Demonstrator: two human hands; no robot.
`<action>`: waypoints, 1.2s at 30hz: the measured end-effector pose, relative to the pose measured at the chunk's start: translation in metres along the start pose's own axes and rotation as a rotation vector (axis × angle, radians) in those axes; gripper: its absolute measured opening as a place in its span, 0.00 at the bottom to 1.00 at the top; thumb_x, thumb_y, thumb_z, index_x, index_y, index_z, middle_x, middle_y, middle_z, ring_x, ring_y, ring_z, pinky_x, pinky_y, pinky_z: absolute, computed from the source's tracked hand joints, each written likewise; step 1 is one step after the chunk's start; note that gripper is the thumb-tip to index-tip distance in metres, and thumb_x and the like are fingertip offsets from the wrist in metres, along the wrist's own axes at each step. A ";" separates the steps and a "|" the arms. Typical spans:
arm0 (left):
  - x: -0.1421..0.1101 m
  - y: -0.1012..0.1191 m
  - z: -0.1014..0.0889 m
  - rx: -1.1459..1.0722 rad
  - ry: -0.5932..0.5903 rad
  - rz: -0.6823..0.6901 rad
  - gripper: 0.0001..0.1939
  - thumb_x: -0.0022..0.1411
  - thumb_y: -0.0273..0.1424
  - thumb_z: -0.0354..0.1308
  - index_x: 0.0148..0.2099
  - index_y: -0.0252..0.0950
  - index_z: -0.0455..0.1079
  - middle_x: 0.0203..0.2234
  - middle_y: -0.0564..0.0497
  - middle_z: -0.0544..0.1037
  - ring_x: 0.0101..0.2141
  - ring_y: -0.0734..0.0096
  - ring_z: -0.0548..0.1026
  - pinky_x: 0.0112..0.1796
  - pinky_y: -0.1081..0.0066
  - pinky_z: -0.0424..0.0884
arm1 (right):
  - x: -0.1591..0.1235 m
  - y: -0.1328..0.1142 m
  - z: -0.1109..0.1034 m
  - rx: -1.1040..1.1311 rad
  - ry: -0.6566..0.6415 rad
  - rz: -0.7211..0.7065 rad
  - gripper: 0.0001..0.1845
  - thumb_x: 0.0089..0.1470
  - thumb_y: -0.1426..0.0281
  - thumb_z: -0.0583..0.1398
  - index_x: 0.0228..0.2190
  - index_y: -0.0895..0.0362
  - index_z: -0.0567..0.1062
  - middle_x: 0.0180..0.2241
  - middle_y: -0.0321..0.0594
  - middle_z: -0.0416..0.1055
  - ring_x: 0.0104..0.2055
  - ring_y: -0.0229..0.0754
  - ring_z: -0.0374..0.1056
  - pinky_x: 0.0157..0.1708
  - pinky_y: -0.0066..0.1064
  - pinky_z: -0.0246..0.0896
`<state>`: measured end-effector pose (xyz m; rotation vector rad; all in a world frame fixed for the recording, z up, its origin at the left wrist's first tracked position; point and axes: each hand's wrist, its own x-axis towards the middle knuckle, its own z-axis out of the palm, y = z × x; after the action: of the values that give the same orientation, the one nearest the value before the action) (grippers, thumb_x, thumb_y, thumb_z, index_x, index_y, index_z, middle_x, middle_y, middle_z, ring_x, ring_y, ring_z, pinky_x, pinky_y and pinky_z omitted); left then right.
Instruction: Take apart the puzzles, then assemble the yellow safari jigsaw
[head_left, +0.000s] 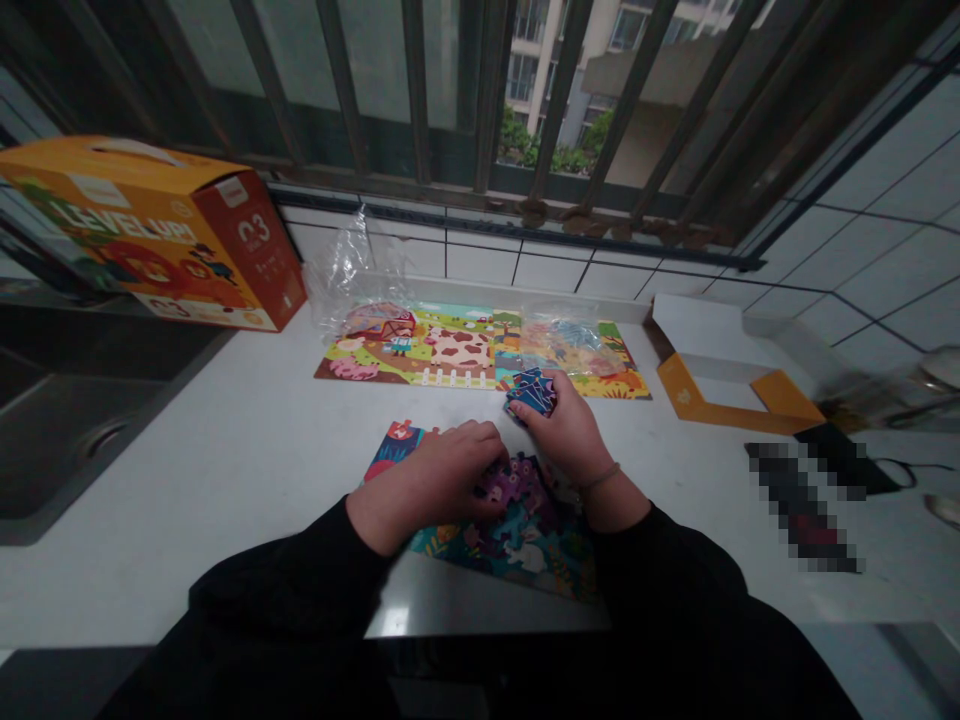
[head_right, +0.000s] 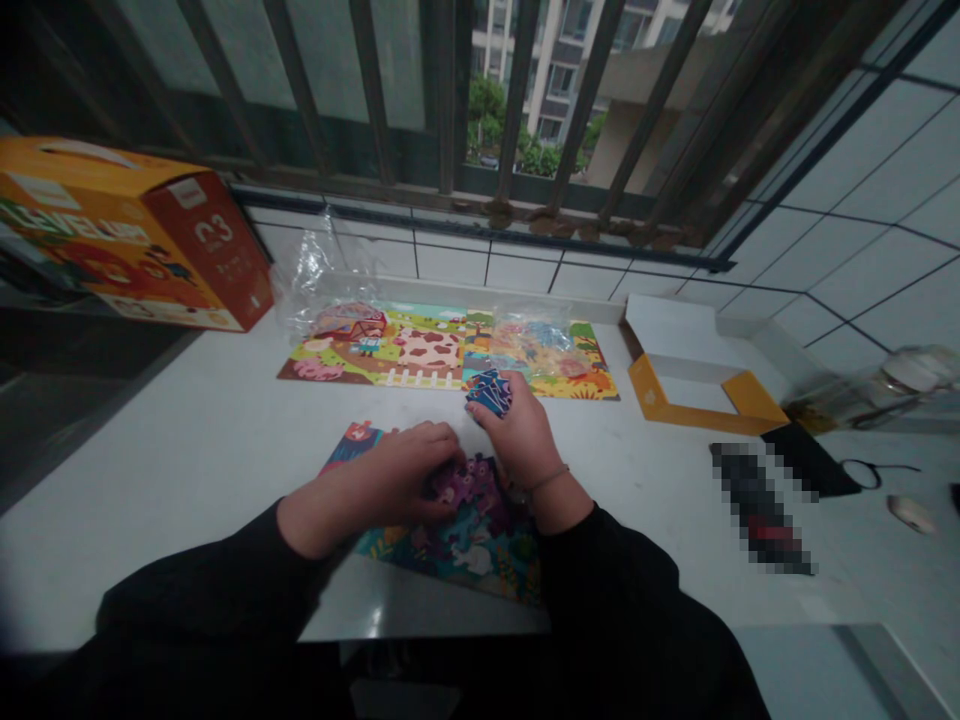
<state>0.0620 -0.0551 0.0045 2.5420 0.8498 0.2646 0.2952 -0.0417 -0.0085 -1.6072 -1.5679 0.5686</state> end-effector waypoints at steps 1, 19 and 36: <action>-0.001 0.001 -0.001 -0.004 -0.009 0.003 0.23 0.58 0.36 0.76 0.53 0.41 0.76 0.50 0.44 0.79 0.49 0.50 0.77 0.47 0.56 0.74 | 0.000 0.000 0.000 0.007 -0.005 0.002 0.30 0.58 0.54 0.71 0.56 0.53 0.73 0.50 0.51 0.82 0.50 0.59 0.78 0.51 0.49 0.73; -0.004 -0.010 -0.019 0.007 -0.101 -0.243 0.22 0.55 0.35 0.82 0.45 0.38 0.75 0.46 0.46 0.78 0.49 0.53 0.75 0.49 0.61 0.70 | 0.000 0.003 0.001 0.079 0.003 -0.008 0.33 0.56 0.52 0.71 0.57 0.53 0.73 0.51 0.50 0.82 0.49 0.57 0.79 0.52 0.51 0.75; 0.001 -0.025 -0.027 -0.377 0.237 -0.437 0.22 0.51 0.35 0.80 0.43 0.42 0.73 0.35 0.54 0.79 0.38 0.59 0.76 0.38 0.66 0.65 | -0.007 -0.005 0.007 0.624 -0.488 0.046 0.35 0.53 0.55 0.78 0.58 0.50 0.75 0.53 0.42 0.82 0.55 0.53 0.79 0.57 0.45 0.74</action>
<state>0.0416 -0.0273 0.0172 1.9454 1.2820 0.5334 0.2855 -0.0476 -0.0102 -1.0691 -1.4719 1.3998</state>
